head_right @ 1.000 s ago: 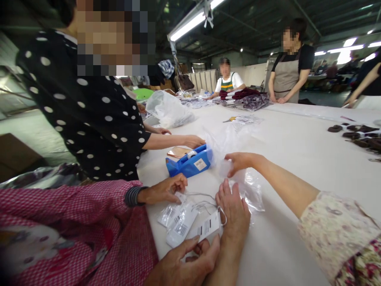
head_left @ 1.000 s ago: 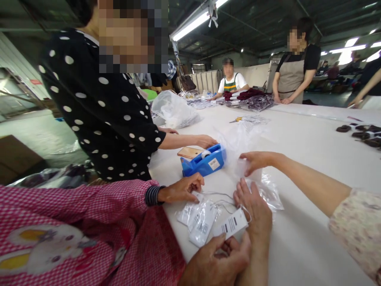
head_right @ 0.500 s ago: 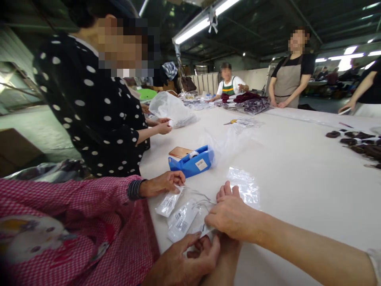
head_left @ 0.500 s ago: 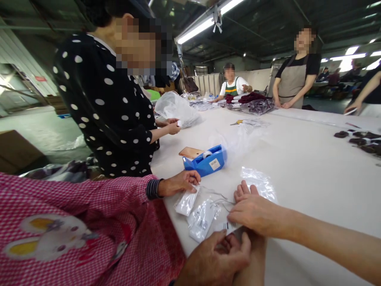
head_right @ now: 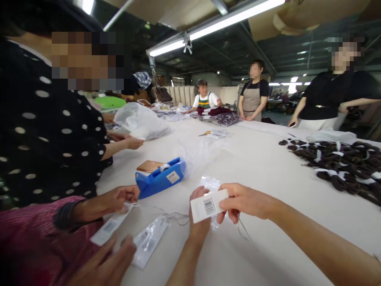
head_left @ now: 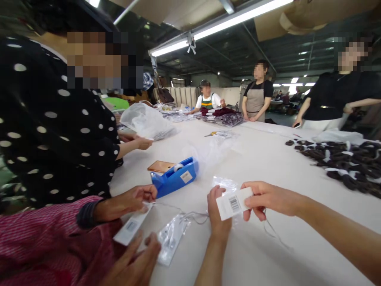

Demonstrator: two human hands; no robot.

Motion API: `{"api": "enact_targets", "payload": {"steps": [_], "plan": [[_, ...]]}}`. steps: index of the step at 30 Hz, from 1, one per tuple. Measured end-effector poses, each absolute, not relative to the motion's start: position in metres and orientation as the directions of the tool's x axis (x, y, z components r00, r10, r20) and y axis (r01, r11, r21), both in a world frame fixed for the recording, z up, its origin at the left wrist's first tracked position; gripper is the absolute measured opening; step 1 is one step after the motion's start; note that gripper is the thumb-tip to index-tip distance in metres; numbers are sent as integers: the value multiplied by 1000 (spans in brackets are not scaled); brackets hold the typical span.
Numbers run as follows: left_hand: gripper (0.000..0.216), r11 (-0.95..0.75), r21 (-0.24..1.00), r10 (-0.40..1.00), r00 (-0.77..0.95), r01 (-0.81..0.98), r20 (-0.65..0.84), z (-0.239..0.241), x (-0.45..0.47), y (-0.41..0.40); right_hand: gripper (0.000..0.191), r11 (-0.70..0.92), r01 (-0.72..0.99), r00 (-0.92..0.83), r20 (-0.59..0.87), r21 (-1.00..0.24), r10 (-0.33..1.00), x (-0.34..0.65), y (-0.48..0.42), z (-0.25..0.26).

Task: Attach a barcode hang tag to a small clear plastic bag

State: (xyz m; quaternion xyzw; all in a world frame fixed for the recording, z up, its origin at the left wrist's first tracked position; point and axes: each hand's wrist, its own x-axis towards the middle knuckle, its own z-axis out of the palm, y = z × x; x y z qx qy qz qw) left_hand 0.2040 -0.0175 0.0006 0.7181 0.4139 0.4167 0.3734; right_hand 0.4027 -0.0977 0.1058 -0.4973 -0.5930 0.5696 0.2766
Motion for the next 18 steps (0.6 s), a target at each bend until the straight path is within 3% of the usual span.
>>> {"api": "enact_targets", "payload": {"steps": [2, 4, 6, 8, 10, 13, 18], "plan": [[41, -288, 940, 913, 349, 183, 212, 6, 238, -11, 16, -171, 328, -350, -287, -929, 891, 415, -111, 108], [52, -151, 987, 860, 499, 51, 106, 13, 248, -12, 17, -187, 443, -298, -341, -877, 892, 422, -123, 106], [56, 35, 998, 714, 700, -51, 11, 21, 240, -21, 17, -188, 533, -228, -354, -825, 907, 423, -131, 101], [46, 156, 987, 534, 843, -29, -60, 25, 231, -34, 16, -177, 560, -189, -333, -810, 924, 420, -137, 93], [37, 123, 991, 458, 883, 56, -106, 25, 230, -47, 13, -148, 560, -177, -292, -815, 940, 416, -141, 84], [28, -8, 992, 493, 864, 127, -107, 20, 238, -60, 10, -116, 599, -126, -237, -792, 963, 413, -148, 68], [15, -264, 947, 591, 806, 180, 12, 14, 248, -65, 22, 104, 822, -89, 55, -560, 995, 424, -165, 35]]}}
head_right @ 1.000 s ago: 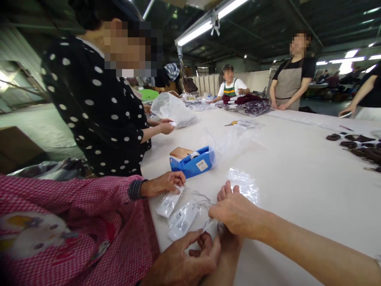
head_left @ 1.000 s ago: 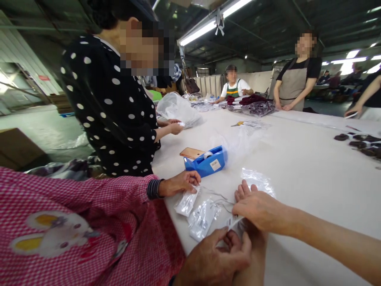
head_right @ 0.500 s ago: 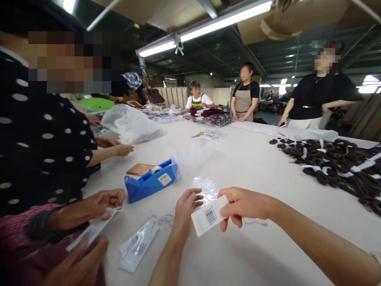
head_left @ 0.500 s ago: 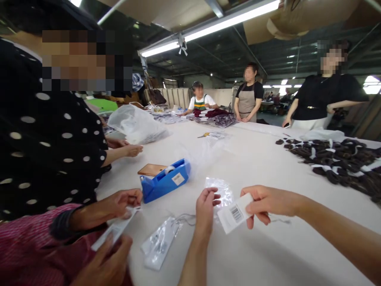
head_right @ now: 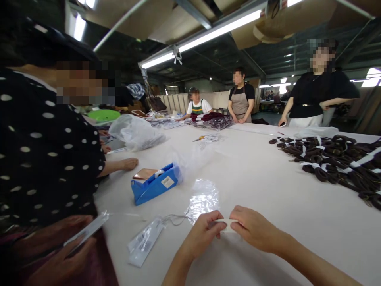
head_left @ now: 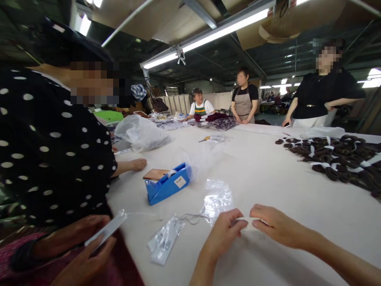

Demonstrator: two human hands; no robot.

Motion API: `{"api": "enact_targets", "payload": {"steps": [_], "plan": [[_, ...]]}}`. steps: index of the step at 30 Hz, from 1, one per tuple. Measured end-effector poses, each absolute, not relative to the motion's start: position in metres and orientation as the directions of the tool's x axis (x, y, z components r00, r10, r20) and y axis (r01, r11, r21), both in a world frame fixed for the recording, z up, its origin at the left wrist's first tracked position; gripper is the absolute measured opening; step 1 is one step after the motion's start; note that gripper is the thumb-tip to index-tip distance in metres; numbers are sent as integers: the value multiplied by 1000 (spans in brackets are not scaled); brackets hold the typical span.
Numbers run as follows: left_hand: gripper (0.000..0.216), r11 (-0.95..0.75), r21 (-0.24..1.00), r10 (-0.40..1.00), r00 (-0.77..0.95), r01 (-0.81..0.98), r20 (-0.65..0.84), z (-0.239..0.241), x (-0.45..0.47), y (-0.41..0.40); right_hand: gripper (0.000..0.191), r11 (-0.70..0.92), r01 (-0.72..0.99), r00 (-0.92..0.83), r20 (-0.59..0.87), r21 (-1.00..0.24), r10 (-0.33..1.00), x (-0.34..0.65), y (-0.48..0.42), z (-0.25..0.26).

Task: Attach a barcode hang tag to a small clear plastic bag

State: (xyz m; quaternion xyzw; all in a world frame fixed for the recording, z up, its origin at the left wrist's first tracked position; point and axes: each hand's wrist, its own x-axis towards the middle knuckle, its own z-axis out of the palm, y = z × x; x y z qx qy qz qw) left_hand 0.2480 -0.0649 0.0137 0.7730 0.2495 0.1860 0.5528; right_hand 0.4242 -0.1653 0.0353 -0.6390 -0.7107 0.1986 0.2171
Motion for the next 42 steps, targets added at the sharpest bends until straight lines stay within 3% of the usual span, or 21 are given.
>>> {"api": "enact_targets", "payload": {"steps": [5, 9, 12, 16, 21, 23, 27, 34, 38, 42], "plan": [[7, -321, 926, 669, 740, 200, 72, 2, 258, -73, 23, 126, 921, -60, 186, -368, 981, 433, -184, -6], [36, -243, 949, 756, 652, 199, 57, -18, 264, -82, 28, 44, 949, 19, 195, -311, 981, 426, -191, -32], [47, -214, 960, 788, 612, 183, 59, -27, 265, -87, 28, 41, 956, 20, 204, -292, 979, 421, -190, -41], [33, -277, 934, 793, 602, 225, 90, -28, 265, -89, 28, 48, 958, 16, 221, -282, 975, 421, -190, -39], [26, -341, 901, 782, 612, 267, 115, -29, 266, -95, 16, 150, 955, -16, 460, -255, 888, 423, -195, -34], [26, -368, 884, 779, 615, 289, 123, -29, 267, -98, 16, 185, 948, -39, 485, -257, 874, 421, -195, -36], [26, -446, 826, 764, 627, 346, 150, -24, 262, -97, 33, 120, 942, 11, 383, -315, 923, 423, -191, -44], [33, -624, 470, 781, 528, 624, 334, -13, 251, -52, 28, -62, 716, 310, 237, -696, 921, 450, -188, -47], [29, -683, 335, 731, 606, 649, 314, -23, 256, -37, 28, -79, 676, 345, 220, -733, 913, 457, -185, -50], [28, -704, 317, 710, 623, 636, 326, -32, 258, -34, 28, -85, 653, 359, 208, -752, 910, 459, -183, -50]]}}
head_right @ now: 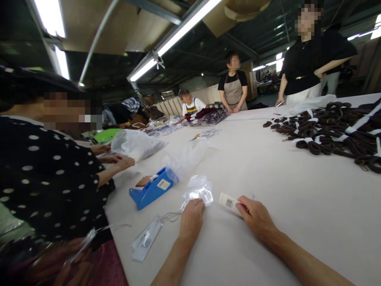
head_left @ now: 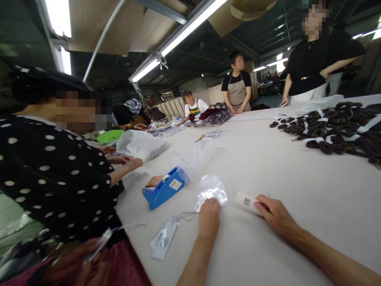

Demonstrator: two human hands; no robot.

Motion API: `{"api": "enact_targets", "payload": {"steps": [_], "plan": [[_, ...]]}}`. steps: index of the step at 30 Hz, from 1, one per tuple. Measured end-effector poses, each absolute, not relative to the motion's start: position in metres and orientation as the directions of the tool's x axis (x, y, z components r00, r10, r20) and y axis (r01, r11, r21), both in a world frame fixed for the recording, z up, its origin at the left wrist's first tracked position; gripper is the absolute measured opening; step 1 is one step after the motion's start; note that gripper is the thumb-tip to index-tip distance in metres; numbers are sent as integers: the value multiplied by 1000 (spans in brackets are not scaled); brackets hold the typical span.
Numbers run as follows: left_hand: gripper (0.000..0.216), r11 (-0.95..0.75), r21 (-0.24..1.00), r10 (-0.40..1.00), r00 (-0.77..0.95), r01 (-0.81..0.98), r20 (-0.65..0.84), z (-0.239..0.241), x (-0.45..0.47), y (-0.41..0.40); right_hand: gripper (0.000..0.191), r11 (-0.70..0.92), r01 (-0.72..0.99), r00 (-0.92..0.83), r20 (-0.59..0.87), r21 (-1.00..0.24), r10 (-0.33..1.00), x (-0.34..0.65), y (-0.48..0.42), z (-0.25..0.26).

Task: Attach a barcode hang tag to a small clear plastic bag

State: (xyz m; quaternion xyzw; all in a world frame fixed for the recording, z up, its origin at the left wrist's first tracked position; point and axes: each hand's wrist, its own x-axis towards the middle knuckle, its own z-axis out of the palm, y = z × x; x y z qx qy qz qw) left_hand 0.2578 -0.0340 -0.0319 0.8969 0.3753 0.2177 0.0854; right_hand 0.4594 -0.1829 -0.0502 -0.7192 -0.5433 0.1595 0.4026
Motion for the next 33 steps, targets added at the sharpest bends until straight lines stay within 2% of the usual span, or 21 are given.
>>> {"api": "enact_targets", "payload": {"steps": [6, 11, 14, 17, 19, 24, 27, 30, 33], "plan": [[16, -666, 498, 743, 556, 556, 373, -33, 249, -27, 30, -86, 619, 376, 198, -780, 905, 461, -182, -50], [22, -551, 698, 827, 412, 456, 384, -20, 243, -25, 31, -59, 581, 387, 212, -812, 897, 464, -182, -54], [27, -446, 818, 876, 367, 365, 314, -1, 245, -31, 32, -43, 512, 421, 207, -858, 883, 472, -183, -46], [29, -328, 906, 893, 401, 267, 205, 20, 249, -45, 33, 21, 327, 441, 172, -945, 881, 484, -186, -23], [27, -262, 941, 887, 438, 214, 148, 31, 252, -56, 32, 88, 227, 415, 178, -970, 892, 492, -192, -1], [15, -18, 1000, 851, 525, 11, 9, 44, 258, -87, 27, 180, 138, 365, 219, -974, 905, 498, -214, 52], [13, 98, 994, 823, 566, -56, -49, 43, 263, -100, 24, 204, -37, 294, 185, -978, 938, 499, -225, 66], [13, 158, 984, 813, 577, -87, -80, 41, 267, -106, 18, 168, -286, 173, 122, -943, 977, 498, -228, 66], [14, 161, 983, 837, 540, -92, -86, 38, 270, -105, 17, 80, -427, 91, 45, -901, 995, 491, -221, 58]]}}
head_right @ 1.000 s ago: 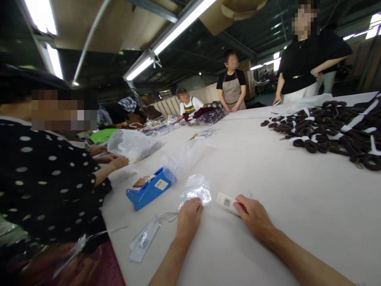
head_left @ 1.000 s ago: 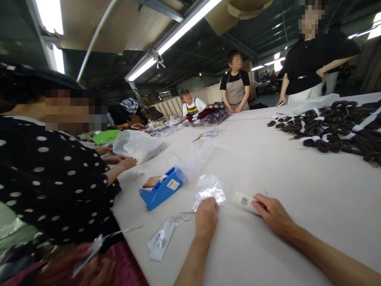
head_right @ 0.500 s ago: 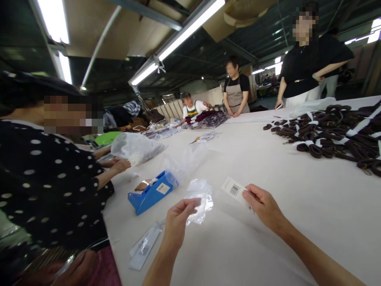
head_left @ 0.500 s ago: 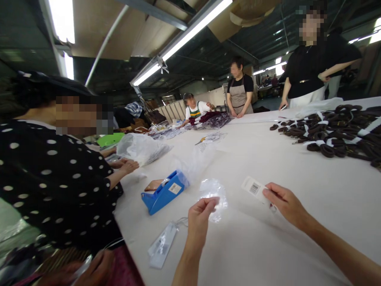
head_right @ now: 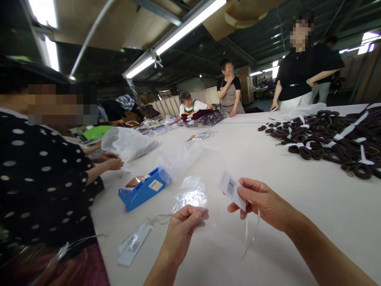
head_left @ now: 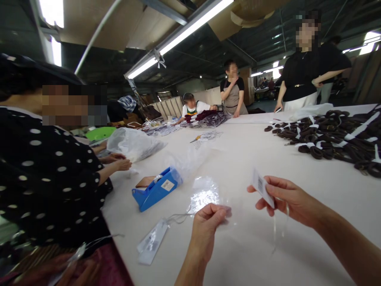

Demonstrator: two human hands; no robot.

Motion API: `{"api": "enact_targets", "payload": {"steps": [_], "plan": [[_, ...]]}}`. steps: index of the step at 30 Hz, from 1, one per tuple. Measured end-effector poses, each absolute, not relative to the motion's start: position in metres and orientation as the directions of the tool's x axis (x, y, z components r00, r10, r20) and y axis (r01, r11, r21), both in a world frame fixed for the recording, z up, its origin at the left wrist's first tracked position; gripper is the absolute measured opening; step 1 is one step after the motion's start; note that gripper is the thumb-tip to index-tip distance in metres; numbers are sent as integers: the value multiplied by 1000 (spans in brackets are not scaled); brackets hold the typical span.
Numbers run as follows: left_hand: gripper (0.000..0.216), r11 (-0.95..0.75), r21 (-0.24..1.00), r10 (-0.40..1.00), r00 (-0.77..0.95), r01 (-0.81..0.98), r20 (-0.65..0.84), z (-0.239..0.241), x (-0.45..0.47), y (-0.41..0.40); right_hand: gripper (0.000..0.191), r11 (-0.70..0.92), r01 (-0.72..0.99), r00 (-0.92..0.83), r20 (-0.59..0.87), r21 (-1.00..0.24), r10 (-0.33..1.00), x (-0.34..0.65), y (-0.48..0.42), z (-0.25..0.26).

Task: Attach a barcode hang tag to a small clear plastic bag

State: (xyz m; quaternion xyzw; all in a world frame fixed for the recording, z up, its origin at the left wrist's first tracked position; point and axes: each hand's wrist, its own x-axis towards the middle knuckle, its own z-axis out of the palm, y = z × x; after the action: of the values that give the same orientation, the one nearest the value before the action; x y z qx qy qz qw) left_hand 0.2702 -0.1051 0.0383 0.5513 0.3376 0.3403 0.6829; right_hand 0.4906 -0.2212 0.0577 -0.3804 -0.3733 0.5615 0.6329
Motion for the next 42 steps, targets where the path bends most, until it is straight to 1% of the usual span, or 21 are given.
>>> {"api": "enact_targets", "payload": {"steps": [3, 6, 14, 17, 20, 21, 23, 24, 25, 26, 27, 29, 30, 32, 33, 35, 37, 38, 42], "plan": [[16, 167, 982, 850, 518, -86, -100, 36, 270, -103, 20, -34, -546, 27, -58, -837, 998, 478, -210, 43], [17, 159, 984, 842, 532, -75, -95, 34, 267, -102, 17, -109, -629, -26, -119, -770, 993, 468, -202, 29], [26, 210, 974, 851, 508, -88, -138, 25, 263, -94, 18, -114, -691, 21, -178, -713, 984, 475, -200, 17], [29, 71, 996, 899, 431, 49, -85, 24, 261, -81, 20, -97, -717, 48, -187, -691, 981, 478, -199, 14], [30, -62, 976, 942, 335, 208, -12, 22, 258, -66, 21, -72, -743, 69, -183, -666, 981, 480, -198, 11], [33, -123, 964, 955, 293, 238, 50, 23, 257, -62, 22, -69, -748, 65, -176, -660, 982, 481, -197, 10], [44, -283, 911, 951, 213, 299, 226, 27, 257, -61, 22, -72, -752, 54, -170, -655, 984, 481, -196, 10], [46, -349, 879, 934, 203, 324, 295, 29, 258, -63, 23, -76, -754, 49, -172, -653, 984, 480, -196, 10], [45, -376, 868, 921, 232, 325, 312, 33, 259, -66, 23, -80, -756, 46, -174, -650, 984, 480, -196, 11], [43, -359, 888, 915, 295, 289, 274, 36, 261, -71, 23, -85, -757, 42, -178, -648, 983, 479, -196, 11], [43, -291, 931, 902, 388, 218, 191, 38, 264, -76, 23, -89, -759, 38, -180, -645, 983, 478, -197, 12], [46, -87, 994, 811, 584, 58, 37, 40, 270, -84, 23, -98, -757, 26, -179, -647, 984, 477, -199, 14], [49, 12, 1000, 751, 660, -10, -3, 39, 273, -87, 23, -101, -751, 19, -175, -652, 984, 476, -200, 15], [52, 151, 984, 661, 750, -94, -30, 35, 279, -91, 23, -116, -727, -3, -166, -677, 986, 475, -202, 17], [50, 194, 975, 638, 769, -110, -41, 33, 281, -92, 23, -127, -711, -20, -161, -692, 987, 475, -203, 19], [36, 219, 968, 646, 761, -123, -50, 29, 285, -93, 23, -146, -682, -52, -151, -716, 987, 474, -204, 21], [21, 196, 973, 700, 713, -123, -51, 27, 287, -94, 23, -150, -672, -68, -141, -725, 988, 474, -204, 23], [17, 175, 977, 731, 680, -120, -47, 27, 287, -94, 23, -148, -672, -71, -136, -726, 988, 474, -203, 23], [18, 110, 992, 819, 571, -66, -52, 30, 288, -97, 21, -141, -667, -73, -125, -732, 990, 475, -203, 22]]}}
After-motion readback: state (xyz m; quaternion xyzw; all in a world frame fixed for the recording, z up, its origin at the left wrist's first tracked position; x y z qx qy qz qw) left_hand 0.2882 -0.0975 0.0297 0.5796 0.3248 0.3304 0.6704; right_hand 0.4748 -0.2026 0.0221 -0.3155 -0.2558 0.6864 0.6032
